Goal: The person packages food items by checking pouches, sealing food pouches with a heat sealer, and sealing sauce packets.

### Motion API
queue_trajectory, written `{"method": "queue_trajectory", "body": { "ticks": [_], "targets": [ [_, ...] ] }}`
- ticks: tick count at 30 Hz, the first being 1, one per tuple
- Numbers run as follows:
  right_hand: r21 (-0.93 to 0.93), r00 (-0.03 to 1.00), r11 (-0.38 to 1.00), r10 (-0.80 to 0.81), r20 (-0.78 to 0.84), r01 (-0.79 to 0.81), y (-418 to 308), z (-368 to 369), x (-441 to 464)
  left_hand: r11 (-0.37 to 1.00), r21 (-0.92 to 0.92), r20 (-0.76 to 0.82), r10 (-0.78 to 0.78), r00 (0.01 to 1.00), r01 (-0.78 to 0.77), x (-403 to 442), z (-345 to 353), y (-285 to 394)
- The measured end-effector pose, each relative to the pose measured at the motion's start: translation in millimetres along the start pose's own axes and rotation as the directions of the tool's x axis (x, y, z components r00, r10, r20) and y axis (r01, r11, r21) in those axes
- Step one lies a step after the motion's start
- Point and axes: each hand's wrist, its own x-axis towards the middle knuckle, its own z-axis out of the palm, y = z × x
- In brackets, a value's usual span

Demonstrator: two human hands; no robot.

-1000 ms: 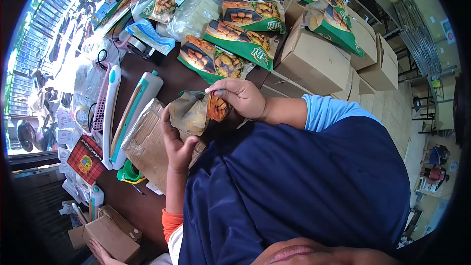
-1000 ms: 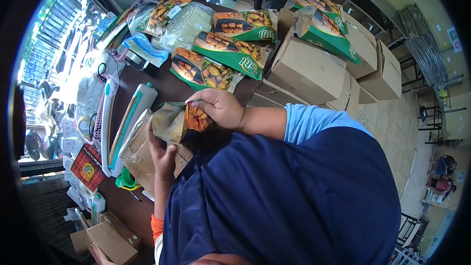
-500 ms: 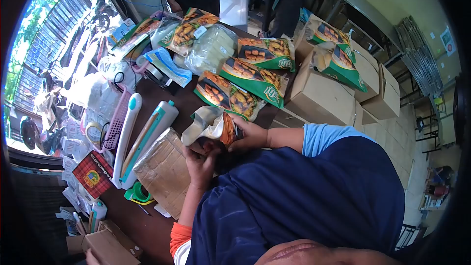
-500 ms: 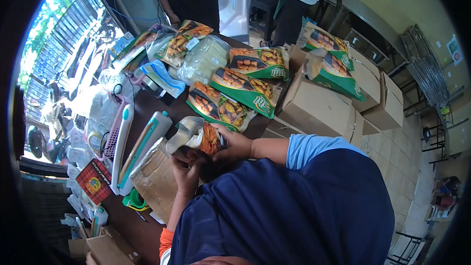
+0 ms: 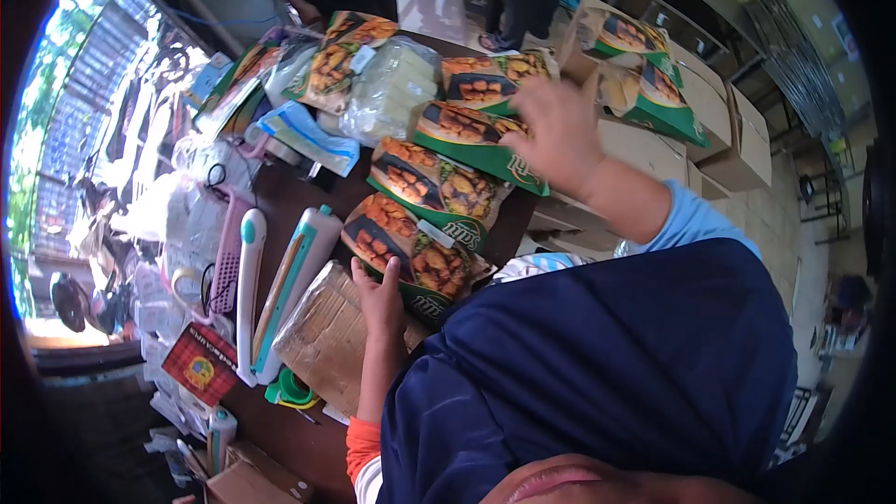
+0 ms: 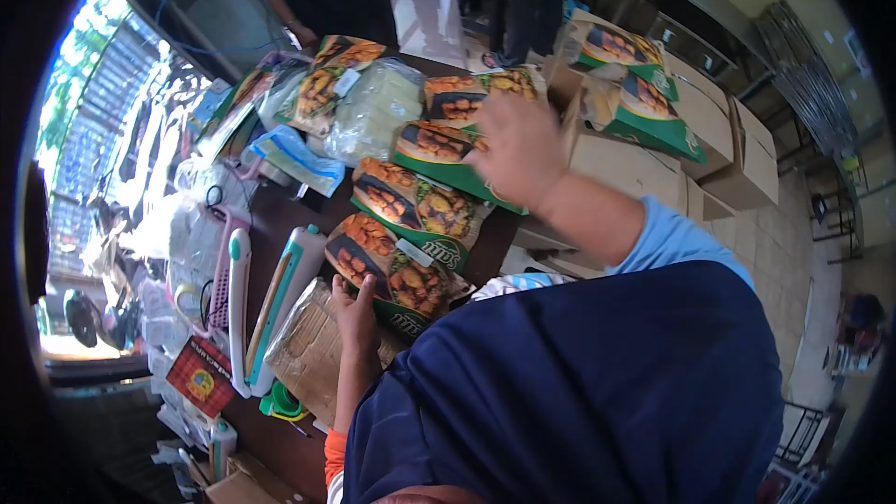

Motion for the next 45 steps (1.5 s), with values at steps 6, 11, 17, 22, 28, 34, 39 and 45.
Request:
{"method": "queue_trajectory", "body": {
  "ticks": [6, 11, 17, 22, 28, 34, 39, 45],
  "targets": [
    [-0.535, 0.932, 0.77, 0.344, -0.111, -0.348, 90.7, -40.2, -40.3, 1.0, 0.016, 0.051, 0.018, 0.999, -0.019, -11.2, 1.5, 17.2],
    [-0.538, 0.831, 0.75, 0.535, 0.152, -0.384, 109.1, -66.7, -47.6, 0.988, -0.056, 0.011, 0.143, 0.99, -0.142, -29.6, 11.1, 48.6],
    [-0.34, 0.895, 0.896, 0.376, 0.238, -0.286, 148.1, -119.0, -48.0, 0.974, 0.097, -0.053, 0.209, 0.977, -0.203, -51.2, -8.9, 53.8],
    [0.085, 0.931, 0.929, 0.364, -0.025, -0.361, 132.2, -157.7, -39.2, 0.973, 0.132, -0.039, 0.197, 0.98, -0.19, -66.3, -26.9, 58.8],
    [0.7, 0.928, 0.656, 0.373, 0.023, -0.281, -1.1, -154.5, -14.0, 0.802, 0.294, 0.16, 0.494, 0.854, -0.519, -94.2, -12.0, 95.0],
    [0.667, 0.975, 0.712, -0.187, -0.119, 0.218, -132.9, -89.8, -15.5, 0.383, 0.466, 0.315, 0.771, 0.554, -0.798, -131.0, 17.8, 124.8],
    [0.902, 0.913, 0.363, -0.4, -0.073, 0.232, -208.4, -42.5, -45.8, 0.307, 0.774, -0.031, 0.892, 0.451, -0.554, -130.7, -8.1, 79.7],
    [0.823, 0.716, 0.244, -0.651, -0.253, 0.513, -229.2, -35.5, -46.2, 0.515, 0.545, -0.106, 0.825, 0.555, -0.661, -148.6, -62.6, 42.4]
  ]
}}
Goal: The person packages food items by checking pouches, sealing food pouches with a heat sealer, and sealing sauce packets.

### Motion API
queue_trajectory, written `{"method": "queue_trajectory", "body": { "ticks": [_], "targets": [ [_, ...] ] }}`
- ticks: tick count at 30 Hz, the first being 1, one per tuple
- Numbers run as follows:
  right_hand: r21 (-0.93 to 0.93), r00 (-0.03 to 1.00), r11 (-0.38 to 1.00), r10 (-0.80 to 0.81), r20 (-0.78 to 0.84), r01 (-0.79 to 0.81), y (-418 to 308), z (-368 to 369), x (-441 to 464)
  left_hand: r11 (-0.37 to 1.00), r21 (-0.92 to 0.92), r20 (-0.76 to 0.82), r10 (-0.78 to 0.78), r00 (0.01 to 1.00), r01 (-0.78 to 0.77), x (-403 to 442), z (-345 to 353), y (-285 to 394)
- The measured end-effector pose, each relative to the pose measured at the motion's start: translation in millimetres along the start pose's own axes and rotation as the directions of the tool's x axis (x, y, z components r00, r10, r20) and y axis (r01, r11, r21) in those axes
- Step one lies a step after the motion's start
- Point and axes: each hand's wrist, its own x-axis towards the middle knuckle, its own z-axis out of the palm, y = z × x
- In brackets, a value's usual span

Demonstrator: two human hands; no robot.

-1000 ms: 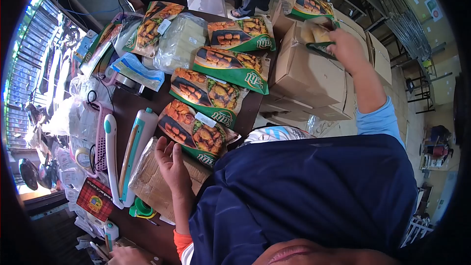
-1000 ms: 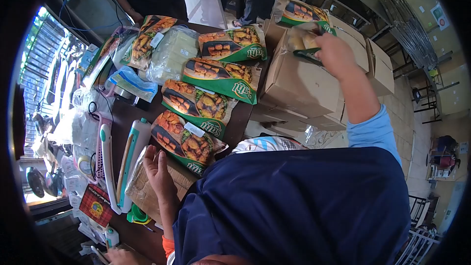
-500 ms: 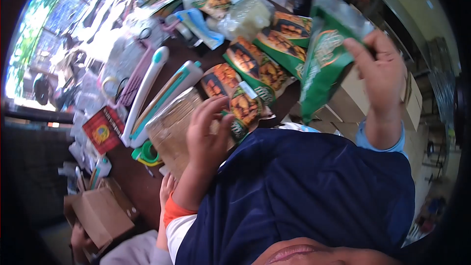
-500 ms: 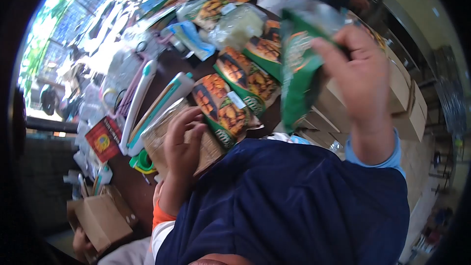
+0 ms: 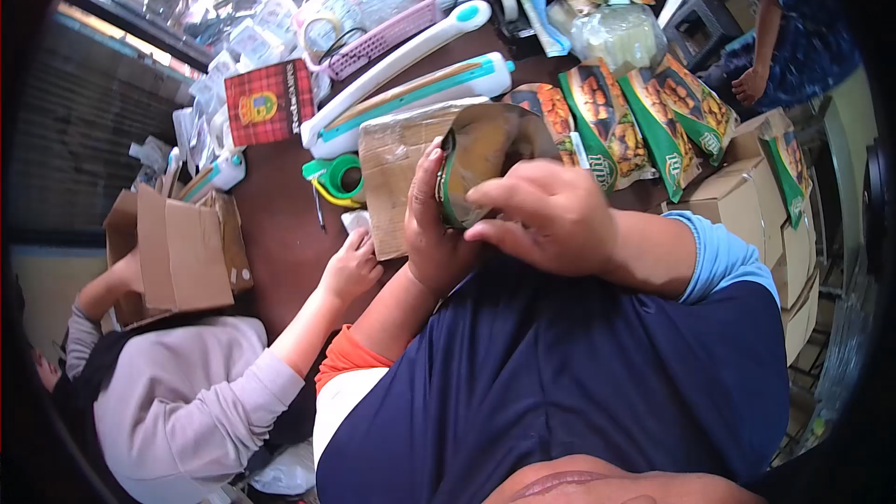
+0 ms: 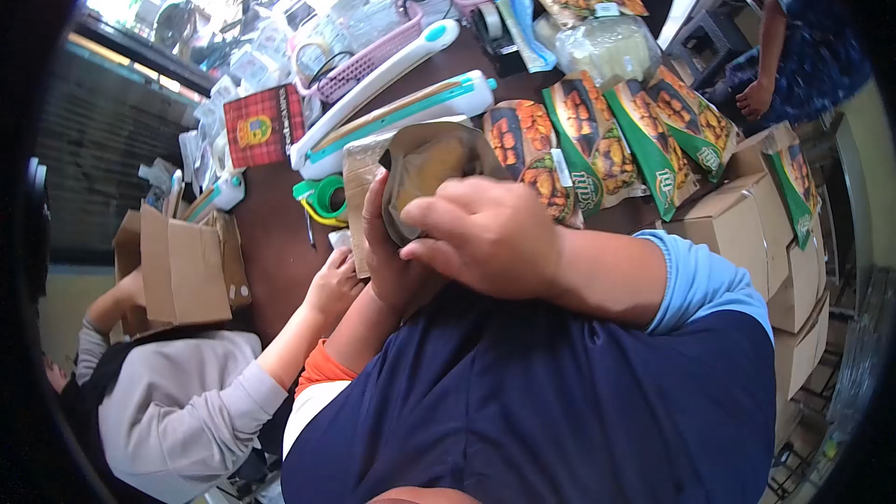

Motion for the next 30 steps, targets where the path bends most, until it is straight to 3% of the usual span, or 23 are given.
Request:
{"method": "queue_trajectory", "body": {
  "ticks": [1, 3, 4, 7, 8, 11, 12, 14, 17, 18, 19, 21, 22, 24, 26, 27, 29, 30],
  "targets": [
    [-0.095, 0.996, 0.992, -0.087, -0.006, 0.086, 4.9, -6.5, 2.9, 0.999, -0.04, 0.007, 0.004, 1.0, -0.004, -3.9, -4.5, -2.9],
    [-0.16, 0.973, 0.965, -0.187, 0.134, 0.208, 17.5, -15.2, 15.8, 0.997, 0.0, 0.036, 0.071, 0.997, -0.071, -2.3, -8.0, -8.3],
    [-0.215, 0.953, 0.96, -0.112, 0.281, 0.177, 19.3, -17.9, 15.4, 0.995, 0.002, 0.038, 0.099, 0.994, -0.099, -0.1, -8.4, -10.1],
    [-0.377, 0.841, 0.848, -0.135, 0.523, 0.371, 23.4, -10.8, 19.1, 0.984, 0.135, 0.047, 0.113, 0.993, -0.118, 7.3, -15.7, 3.9],
    [-0.366, 0.83, 0.865, -0.097, 0.549, 0.343, 24.0, -6.8, 18.0, 0.986, 0.109, 0.023, 0.123, 0.992, -0.125, 7.6, -14.1, 5.1],
    [-0.425, 0.748, 0.769, -0.102, 0.655, 0.477, 24.7, -1.9, 24.1, 0.948, 0.266, 0.0, 0.183, 0.983, -0.177, 1.3, -6.3, 0.6],
    [-0.419, 0.673, 0.771, -0.017, 0.739, 0.479, 21.3, -2.2, 29.5, 0.966, 0.203, -0.07, 0.175, 0.982, -0.158, -1.1, -2.3, 0.2],
    [-0.402, 0.48, 0.779, 0.151, 0.864, 0.48, 11.5, -3.5, 41.6, 0.95, 0.254, -0.056, 0.202, 0.978, -0.182, -4.0, -3.7, -3.9],
    [-0.357, 0.663, 0.804, -0.062, 0.746, 0.476, 20.5, 1.0, 39.3, 0.951, 0.258, -0.096, 0.199, 0.975, -0.169, -2.5, -8.7, 1.9],
    [-0.343, 0.685, 0.842, -0.043, 0.727, 0.417, 21.0, 0.3, 38.6, 0.959, 0.224, -0.105, 0.199, 0.974, -0.171, -1.0, -11.2, 0.8],
    [-0.281, 0.767, 0.857, -0.185, 0.615, 0.432, 21.3, -0.8, 40.0, 0.966, 0.189, -0.115, 0.2, 0.973, -0.176, 0.5, -13.7, 0.2],
    [-0.161, 0.85, 0.859, -0.422, 0.316, 0.486, 22.0, -6.1, 45.2, 0.999, -0.007, -0.216, 0.049, 0.975, -0.052, 3.1, -19.0, 5.8],
    [-0.05, 0.846, 0.898, -0.391, 0.363, 0.437, 24.5, -23.8, 46.3, 0.994, -0.11, -0.252, -0.033, 0.967, 0.006, 3.4, -22.2, 7.6],
    [0.158, 0.962, 0.958, -0.255, 0.094, 0.238, 42.3, -14.0, 40.1, 0.986, -0.155, -0.322, 0.007, 0.947, -0.06, 2.0, -26.8, -8.9],
    [0.414, 0.985, 0.91, -0.082, 0.152, 0.011, 60.6, -1.3, 27.6, 0.984, -0.163, -0.364, 0.005, 0.931, -0.068, 4.9, -28.1, -10.3],
    [0.525, 0.984, 0.845, 0.006, 0.18, -0.101, 69.8, 5.0, 21.5, 0.981, -0.182, -0.345, 0.004, 0.939, -0.071, 5.7, -28.6, -6.7],
    [0.765, 0.945, 0.563, 0.096, 0.313, -0.311, 65.9, 20.6, 17.7, 0.972, -0.222, -0.304, 0.003, 0.953, -0.074, 6.9, -28.5, -1.7],
    [0.771, 0.921, 0.509, 0.139, 0.364, -0.381, 65.9, 23.0, 14.6, 0.974, -0.217, -0.315, -0.005, 0.949, -0.067, 7.5, -28.0, -0.6]
  ]
}}
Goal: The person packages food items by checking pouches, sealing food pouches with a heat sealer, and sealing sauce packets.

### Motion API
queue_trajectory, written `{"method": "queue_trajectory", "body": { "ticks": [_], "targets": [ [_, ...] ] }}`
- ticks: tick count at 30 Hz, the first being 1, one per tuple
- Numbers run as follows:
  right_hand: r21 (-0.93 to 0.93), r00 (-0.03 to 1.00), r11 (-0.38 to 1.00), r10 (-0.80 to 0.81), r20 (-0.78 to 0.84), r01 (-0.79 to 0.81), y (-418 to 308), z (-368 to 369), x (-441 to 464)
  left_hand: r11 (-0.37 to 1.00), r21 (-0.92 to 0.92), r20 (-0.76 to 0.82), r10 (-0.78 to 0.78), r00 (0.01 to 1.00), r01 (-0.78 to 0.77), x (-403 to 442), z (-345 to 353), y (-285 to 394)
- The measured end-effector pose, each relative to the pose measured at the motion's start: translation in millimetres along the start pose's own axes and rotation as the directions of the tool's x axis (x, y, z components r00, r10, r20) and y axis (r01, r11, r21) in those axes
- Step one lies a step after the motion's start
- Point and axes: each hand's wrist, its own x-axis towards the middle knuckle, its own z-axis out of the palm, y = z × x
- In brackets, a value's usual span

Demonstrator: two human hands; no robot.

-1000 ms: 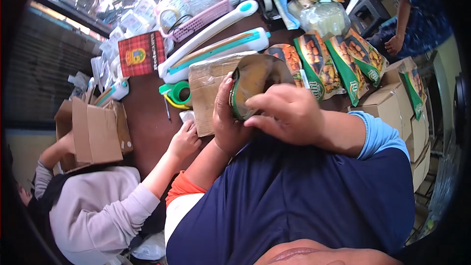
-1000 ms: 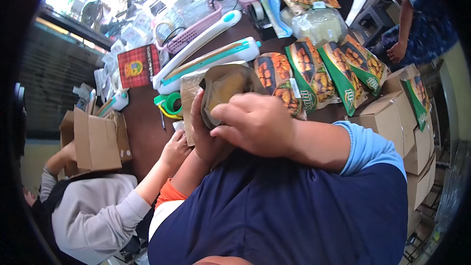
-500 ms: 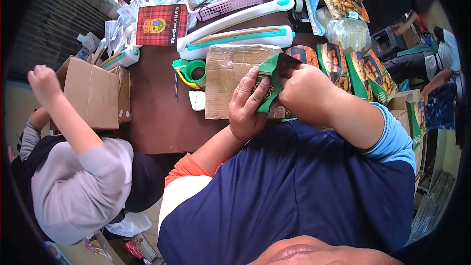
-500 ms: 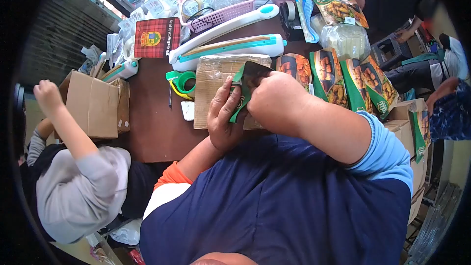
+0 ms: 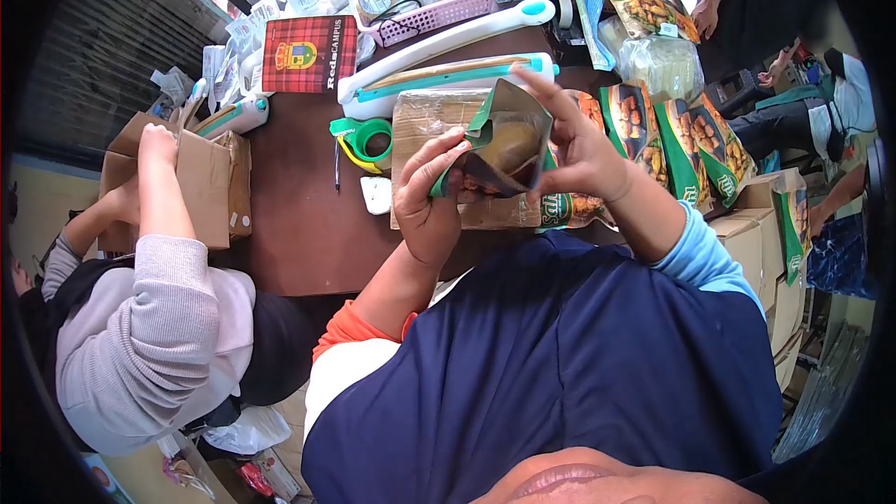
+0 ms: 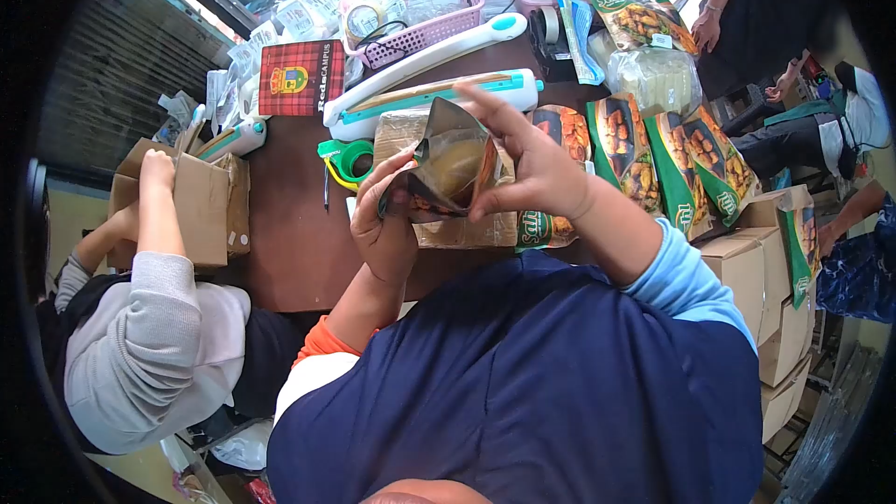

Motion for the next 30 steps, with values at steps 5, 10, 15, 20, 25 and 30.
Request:
{"method": "queue_trajectory", "body": {
  "ticks": [5, 10, 15, 20, 25, 30],
  "targets": [
    [0.063, 0.981, 0.988, -0.135, -0.143, 0.145, 25.7, 13.1, -1.3, 0.997, 0.005, -0.026, -0.076, 0.997, 0.077, 1.7, 0.3, 4.0],
    [0.041, 0.923, 0.98, -0.17, -0.344, 0.196, 33.8, 22.0, -3.8, 1.0, 0.008, -0.029, -0.009, 1.0, 0.01, 4.3, 2.2, 6.5],
    [0.093, 0.895, 0.971, -0.163, -0.415, 0.22, 26.7, 27.3, -3.2, 0.974, -0.132, -0.083, -0.195, 0.977, 0.183, -3.3, -8.6, -0.4],
    [0.061, 0.855, 0.991, -0.074, -0.513, 0.122, 42.5, 27.2, 1.3, 0.904, -0.224, -0.107, -0.395, 0.912, 0.365, -2.0, -12.1, -8.2],
    [0.186, 0.873, 0.97, -0.048, -0.486, 0.158, 36.7, 35.9, 7.9, 0.845, -0.208, 0.18, -0.462, 0.869, 0.492, 38.2, -20.3, 11.8],
    [0.108, 0.882, 0.982, -0.089, -0.462, 0.156, 44.2, 31.5, 9.6, 0.733, -0.233, 0.179, -0.614, 0.769, 0.639, 52.3, -21.4, 7.3]
  ]
}}
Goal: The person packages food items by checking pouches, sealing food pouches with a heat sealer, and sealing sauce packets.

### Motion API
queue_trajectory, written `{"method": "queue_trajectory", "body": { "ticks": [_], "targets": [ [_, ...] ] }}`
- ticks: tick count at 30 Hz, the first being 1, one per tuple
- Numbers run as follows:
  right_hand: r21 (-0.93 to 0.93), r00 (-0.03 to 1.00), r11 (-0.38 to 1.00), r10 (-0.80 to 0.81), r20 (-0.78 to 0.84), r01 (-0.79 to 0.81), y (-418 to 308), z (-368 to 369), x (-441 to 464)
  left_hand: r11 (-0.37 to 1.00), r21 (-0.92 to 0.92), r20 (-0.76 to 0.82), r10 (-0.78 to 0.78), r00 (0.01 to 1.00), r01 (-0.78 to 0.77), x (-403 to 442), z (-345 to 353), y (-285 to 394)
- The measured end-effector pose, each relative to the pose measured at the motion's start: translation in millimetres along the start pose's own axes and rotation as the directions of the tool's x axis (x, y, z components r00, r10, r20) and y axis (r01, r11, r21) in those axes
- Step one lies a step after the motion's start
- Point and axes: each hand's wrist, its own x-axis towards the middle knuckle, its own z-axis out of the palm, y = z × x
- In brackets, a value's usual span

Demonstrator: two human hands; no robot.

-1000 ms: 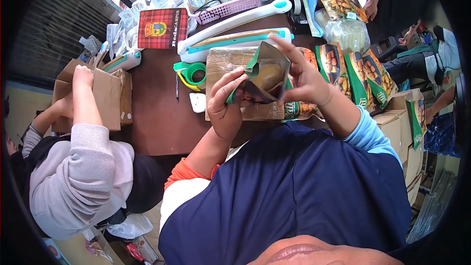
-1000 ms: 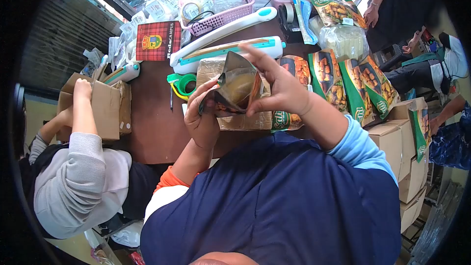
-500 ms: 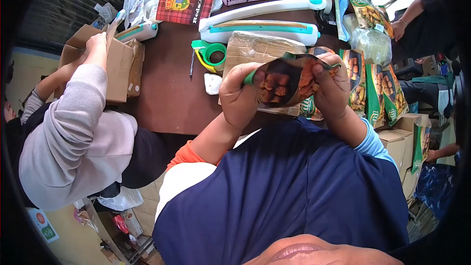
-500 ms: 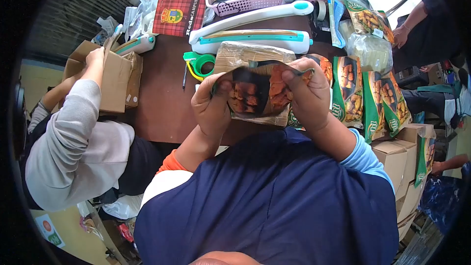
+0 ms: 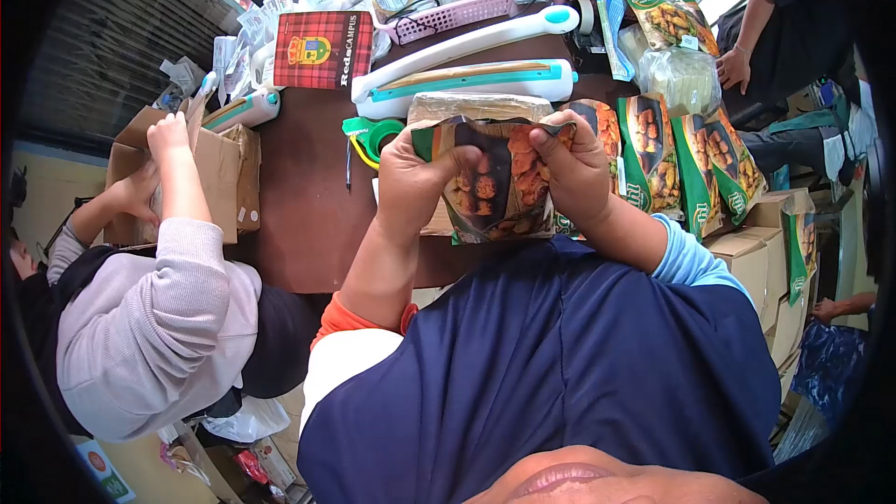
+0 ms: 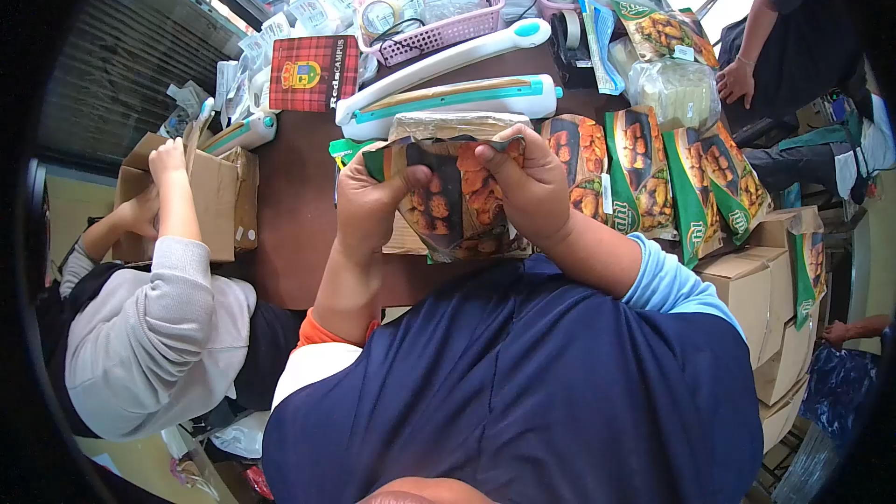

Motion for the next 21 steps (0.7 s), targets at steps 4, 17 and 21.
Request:
{"method": "queue_trajectory", "body": {
  "ticks": [4, 17, 21],
  "targets": [
    [0.067, 0.967, 0.968, 0.246, -0.068, -0.242, 7.5, -12.3, 15.5, 0.981, 0.096, -0.127, 0.182, 0.975, -0.171, 14.4, -0.4, -23.9],
    [0.179, 0.954, 0.951, 0.275, -0.117, -0.252, 39.9, -13.5, 13.0, 0.992, -0.058, 0.019, -0.112, 0.994, 0.113, 19.3, -25.7, -39.3],
    [0.195, 0.951, 0.93, 0.307, 0.048, -0.31, 21.3, -1.6, 17.0, 0.997, -0.077, -0.124, -0.032, 0.992, 0.022, 16.0, -21.5, -46.9]
  ]
}}
